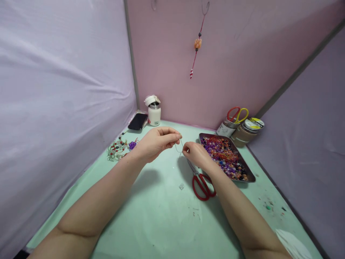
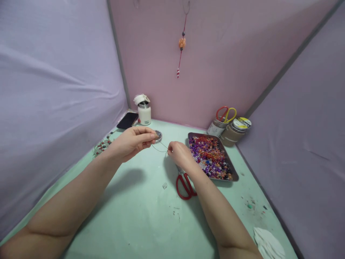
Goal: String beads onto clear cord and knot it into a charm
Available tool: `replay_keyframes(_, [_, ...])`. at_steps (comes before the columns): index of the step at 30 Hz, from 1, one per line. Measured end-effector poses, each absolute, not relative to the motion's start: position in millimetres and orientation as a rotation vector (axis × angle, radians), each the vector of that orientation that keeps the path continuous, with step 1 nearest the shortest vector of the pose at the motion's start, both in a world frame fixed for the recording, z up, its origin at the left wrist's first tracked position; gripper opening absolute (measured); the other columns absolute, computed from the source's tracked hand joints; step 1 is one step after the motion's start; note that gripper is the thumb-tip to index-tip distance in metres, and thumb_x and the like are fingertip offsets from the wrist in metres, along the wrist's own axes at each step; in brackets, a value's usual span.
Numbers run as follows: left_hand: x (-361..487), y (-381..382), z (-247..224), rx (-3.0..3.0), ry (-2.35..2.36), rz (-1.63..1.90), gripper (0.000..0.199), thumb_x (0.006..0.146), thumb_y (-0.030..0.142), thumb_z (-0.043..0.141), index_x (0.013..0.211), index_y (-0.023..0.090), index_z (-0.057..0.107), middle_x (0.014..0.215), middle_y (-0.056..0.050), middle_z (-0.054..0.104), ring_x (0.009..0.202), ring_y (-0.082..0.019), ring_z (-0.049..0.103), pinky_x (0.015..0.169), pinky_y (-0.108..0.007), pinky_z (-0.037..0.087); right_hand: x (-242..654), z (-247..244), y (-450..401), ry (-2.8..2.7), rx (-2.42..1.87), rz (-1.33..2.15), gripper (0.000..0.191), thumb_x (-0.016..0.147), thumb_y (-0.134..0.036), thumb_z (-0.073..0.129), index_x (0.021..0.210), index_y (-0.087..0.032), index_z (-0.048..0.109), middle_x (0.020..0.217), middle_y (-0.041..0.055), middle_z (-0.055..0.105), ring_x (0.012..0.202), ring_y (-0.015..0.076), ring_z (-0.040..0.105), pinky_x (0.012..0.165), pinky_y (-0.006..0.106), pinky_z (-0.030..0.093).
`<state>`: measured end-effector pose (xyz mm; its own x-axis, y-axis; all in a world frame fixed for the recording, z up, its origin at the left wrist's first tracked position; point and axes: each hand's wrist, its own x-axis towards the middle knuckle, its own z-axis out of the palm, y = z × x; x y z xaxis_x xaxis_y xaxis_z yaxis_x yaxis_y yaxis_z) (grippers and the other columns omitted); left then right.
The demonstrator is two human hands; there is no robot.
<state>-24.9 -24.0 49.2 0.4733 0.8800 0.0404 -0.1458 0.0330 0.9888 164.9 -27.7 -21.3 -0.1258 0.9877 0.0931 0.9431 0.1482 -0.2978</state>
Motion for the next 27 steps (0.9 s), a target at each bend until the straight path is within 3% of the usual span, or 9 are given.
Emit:
replay_keyframes(4, [-24, -30, 54, 1.223, 0.72, 0.895, 0.016, 0.066, 0.027, 0.076, 0.071, 0.014, 0.068, 0.067, -0.002, 0.063, 0.066, -0.01, 0.053, 0.064, -0.026, 0.039, 169, -32, -22, -2.149, -2.01, 0.172, 0.017, 0.079, -0.01, 0.049, 0.078, -0.017, 0.064, 0.083, 0.01, 0.068, 0.074, 0.0194, 0.06, 0.062, 0.028, 0.033])
replay_keyframes(10, [-19, -24, 47, 1.241, 0.778, 0.867, 0.016, 0.066, 0.027, 0.075, 0.071, 0.014, 0.068, 0.068, -0.002, 0.062, 0.062, -0.008, 0.048, 0.059, -0.025, 0.034, 168, -26, -25, -2.163, -1.923, 0.191, 0.014, 0.083, -0.015, 0.049, 0.08, -0.02, 0.061, 0.078, 0.0049, 0.067, 0.07, 0.017, 0.059, 0.062, 0.027, 0.035])
replay_keyframes(16, [-19, -14, 39, 1.265, 0.885, 0.838, 0.019, 0.064, 0.031, 0.074, 0.07, 0.015, 0.065, 0.071, -0.001, 0.06, 0.062, -0.008, 0.041, 0.056, -0.024, 0.029, 158, -2, -45, -1.832, -1.079, -0.147, 0.003, 0.087, -0.02, 0.055, 0.089, -0.021, 0.057, 0.079, 0.0022, 0.06, 0.071, 0.0143, 0.056, 0.069, 0.028, 0.045])
replay_keyframes(19, [-19, -11, 36, 1.259, 0.91, 0.844, 0.019, 0.065, 0.031, 0.073, 0.071, 0.015, 0.065, 0.072, -0.001, 0.06, 0.062, -0.008, 0.041, 0.054, -0.025, 0.026, 151, 1, -53, -1.912, -0.817, -0.3, 0.016, 0.085, -0.016, 0.058, 0.098, -0.024, 0.06, 0.091, 0.0041, 0.06, 0.076, 0.0145, 0.056, 0.069, 0.029, 0.047])
replay_keyframes(23, [-18, -12, 35, 1.242, 0.906, 0.836, 0.017, 0.064, 0.03, 0.07, 0.069, 0.015, 0.064, 0.07, 0.0, 0.059, 0.061, -0.008, 0.043, 0.055, -0.026, 0.029, 141, -7, -54, -1.979, -0.947, -0.157, 0.014, 0.088, -0.023, 0.055, 0.1, -0.028, 0.062, 0.09, 0.0019, 0.061, 0.073, 0.0141, 0.056, 0.063, 0.028, 0.046])
replay_keyframes(27, [-16, -14, 35, 1.236, 0.897, 0.824, 0.015, 0.063, 0.028, 0.069, 0.069, 0.015, 0.064, 0.068, 0.0, 0.058, 0.061, -0.008, 0.044, 0.056, -0.026, 0.03, 135, -15, -51, -1.902, -1.103, 0.047, 0.017, 0.086, -0.032, 0.059, 0.101, -0.024, 0.06, 0.089, 0.002, 0.064, 0.075, 0.016, 0.059, 0.068, 0.03, 0.047])
